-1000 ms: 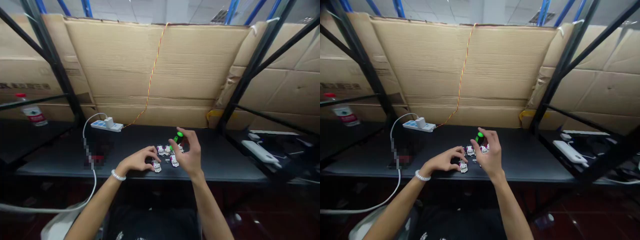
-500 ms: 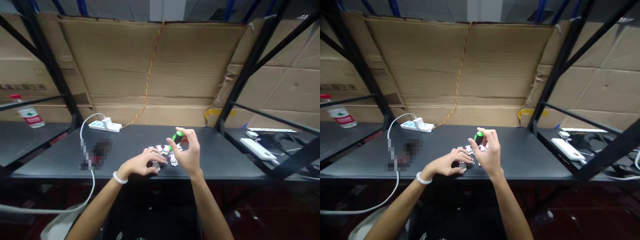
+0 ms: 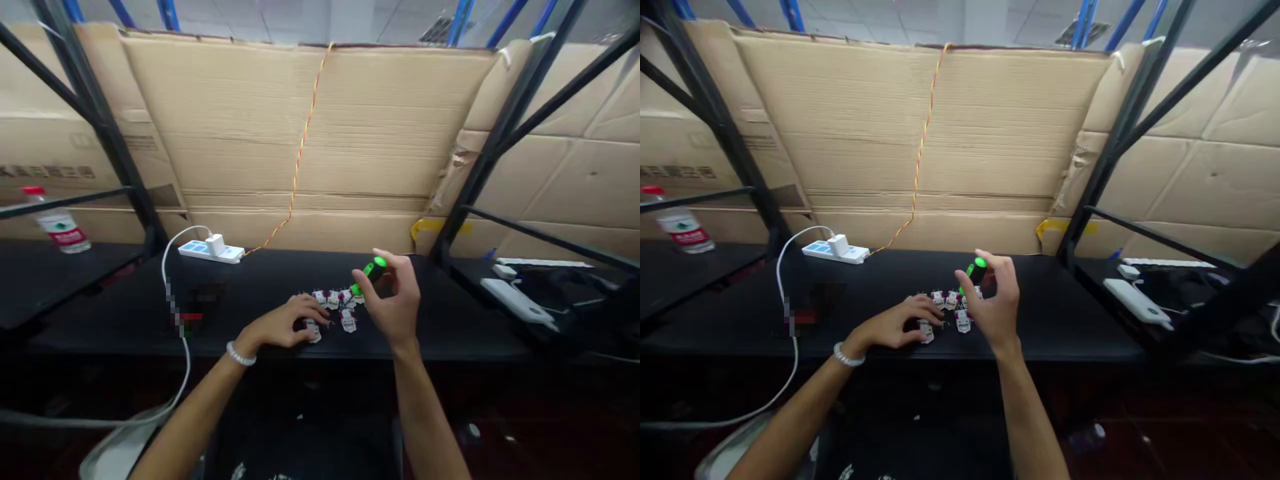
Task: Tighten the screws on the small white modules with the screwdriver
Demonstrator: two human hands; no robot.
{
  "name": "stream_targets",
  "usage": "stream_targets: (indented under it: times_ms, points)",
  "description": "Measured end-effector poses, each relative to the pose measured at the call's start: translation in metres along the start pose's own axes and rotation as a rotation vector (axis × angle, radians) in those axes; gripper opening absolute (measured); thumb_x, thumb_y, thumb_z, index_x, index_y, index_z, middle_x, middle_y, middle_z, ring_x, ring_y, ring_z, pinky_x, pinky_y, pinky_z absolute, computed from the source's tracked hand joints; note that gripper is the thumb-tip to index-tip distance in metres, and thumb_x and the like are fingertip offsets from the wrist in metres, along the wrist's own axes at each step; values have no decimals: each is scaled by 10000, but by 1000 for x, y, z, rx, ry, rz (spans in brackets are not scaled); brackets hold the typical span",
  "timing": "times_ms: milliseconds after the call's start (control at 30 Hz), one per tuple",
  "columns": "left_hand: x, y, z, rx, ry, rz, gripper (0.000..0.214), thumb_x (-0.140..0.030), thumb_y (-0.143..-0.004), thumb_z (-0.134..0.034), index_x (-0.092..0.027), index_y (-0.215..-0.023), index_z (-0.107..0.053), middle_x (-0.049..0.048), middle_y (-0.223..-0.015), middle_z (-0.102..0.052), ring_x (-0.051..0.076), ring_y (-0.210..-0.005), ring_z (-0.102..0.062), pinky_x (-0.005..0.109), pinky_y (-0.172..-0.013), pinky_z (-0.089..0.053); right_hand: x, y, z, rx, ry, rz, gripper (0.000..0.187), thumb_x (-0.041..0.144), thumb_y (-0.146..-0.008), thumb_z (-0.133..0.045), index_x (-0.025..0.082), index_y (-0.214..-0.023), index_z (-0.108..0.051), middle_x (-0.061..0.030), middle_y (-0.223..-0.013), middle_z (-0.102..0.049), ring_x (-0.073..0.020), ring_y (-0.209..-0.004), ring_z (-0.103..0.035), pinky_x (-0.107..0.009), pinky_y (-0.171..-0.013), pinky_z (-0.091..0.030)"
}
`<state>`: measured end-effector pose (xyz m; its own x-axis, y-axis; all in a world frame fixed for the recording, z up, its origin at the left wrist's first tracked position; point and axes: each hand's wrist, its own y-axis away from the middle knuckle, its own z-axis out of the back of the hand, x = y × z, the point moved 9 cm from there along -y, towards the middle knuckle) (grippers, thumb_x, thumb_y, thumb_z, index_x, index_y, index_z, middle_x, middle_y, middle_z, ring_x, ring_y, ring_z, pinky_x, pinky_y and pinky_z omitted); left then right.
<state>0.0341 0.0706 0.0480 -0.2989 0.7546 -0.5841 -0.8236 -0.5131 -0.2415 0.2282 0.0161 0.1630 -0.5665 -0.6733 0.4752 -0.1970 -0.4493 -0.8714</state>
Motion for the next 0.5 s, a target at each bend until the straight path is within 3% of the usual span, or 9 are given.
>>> stream_targets:
  times_ms: [133,233,333,500]
  points:
    - [-2,0,1,-10,28,-16,301,-295,-940,-812,-271,-1240,-808,91,-1347,-736,296,-1326,-620,494,-1286,-324,-47,-12,25,-123,-106,-109,398,369,-897,-827,228,-1254,-720,-31,-1019,-668,-177,-816,-658,-331,-711,-564]
    - [0,1,0,-13,40,-12,311,-248,-921,-812,-270,-1232,-808,82,-1326,-727,284,-1288,-650,467,-1239,-404,-109,-19,40,-239,-401,-281,412,432,-854,-849,217,-1191,-749,-3,-910,-665,-150,-707,-645,-307,-654,-558]
    - [1,1,0,-37,55,-9,307,-250,-919,-815,-270,-1226,-811,78,-1310,-732,271,-1235,-683,418,-1154,-490,-153,-22,47,-273,-494,-374,454,514,-809,-859,200,-1113,-736,29,-815,-639,-117,-580,-602,-283,-562,-542]
    - [-4,0,0,-47,66,-35,276,-242,-924,-817,-259,-1199,-823,87,-1287,-749,270,-1189,-713,392,-1105,-524,-175,-17,43,-309,-652,-480,456,572,-794,-858,204,-1042,-751,32,-799,-647,-80,-623,-612,-207,-576,-549]
